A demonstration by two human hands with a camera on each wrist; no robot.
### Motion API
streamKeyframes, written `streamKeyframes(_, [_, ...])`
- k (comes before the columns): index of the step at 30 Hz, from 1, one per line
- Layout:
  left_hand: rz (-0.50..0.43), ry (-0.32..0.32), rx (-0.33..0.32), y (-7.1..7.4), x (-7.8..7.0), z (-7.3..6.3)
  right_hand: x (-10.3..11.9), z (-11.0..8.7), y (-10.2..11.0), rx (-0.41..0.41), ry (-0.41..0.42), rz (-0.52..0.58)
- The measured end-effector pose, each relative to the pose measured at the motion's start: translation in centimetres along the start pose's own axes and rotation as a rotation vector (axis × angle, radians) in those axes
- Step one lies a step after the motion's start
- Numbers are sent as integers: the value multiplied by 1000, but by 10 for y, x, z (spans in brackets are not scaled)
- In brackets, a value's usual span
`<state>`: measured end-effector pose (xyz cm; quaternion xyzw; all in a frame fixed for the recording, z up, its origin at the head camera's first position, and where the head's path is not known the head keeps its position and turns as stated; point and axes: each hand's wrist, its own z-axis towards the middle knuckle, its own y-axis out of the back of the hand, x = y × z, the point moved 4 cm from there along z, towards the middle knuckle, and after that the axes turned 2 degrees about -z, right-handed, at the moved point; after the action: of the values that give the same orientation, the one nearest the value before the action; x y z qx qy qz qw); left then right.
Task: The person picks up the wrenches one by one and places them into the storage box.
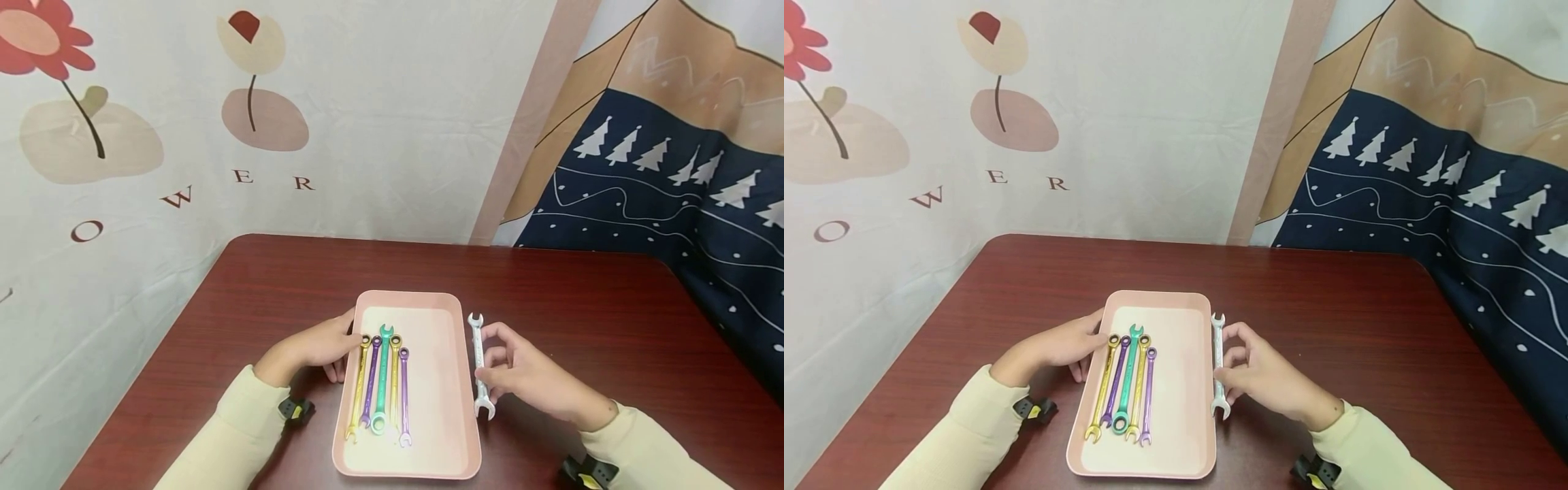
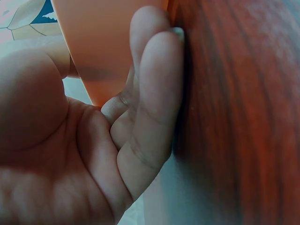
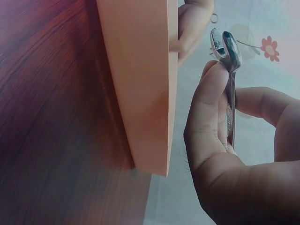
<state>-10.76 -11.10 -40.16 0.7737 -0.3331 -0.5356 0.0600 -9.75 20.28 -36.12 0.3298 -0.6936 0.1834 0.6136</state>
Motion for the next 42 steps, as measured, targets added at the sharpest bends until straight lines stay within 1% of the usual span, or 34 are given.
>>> streamKeyframes(8, [2,7,-5,0,0,0,0,6,-9,2,-5,3])
streamKeyframes(15, [7,1,-5,0,1,0,-1,7,-12,0,-10,6])
streamKeyframes(30, [3,-7,0,1,-1,0,-1,10,-18,23,27,60])
streamKeyframes(33, [5,-4,-4,1,-1,0,-1,11,-20,24,26,62])
streamKeyframes(42, [-1,-24,2,0,1,0,1,13,-28,37,-3,70])
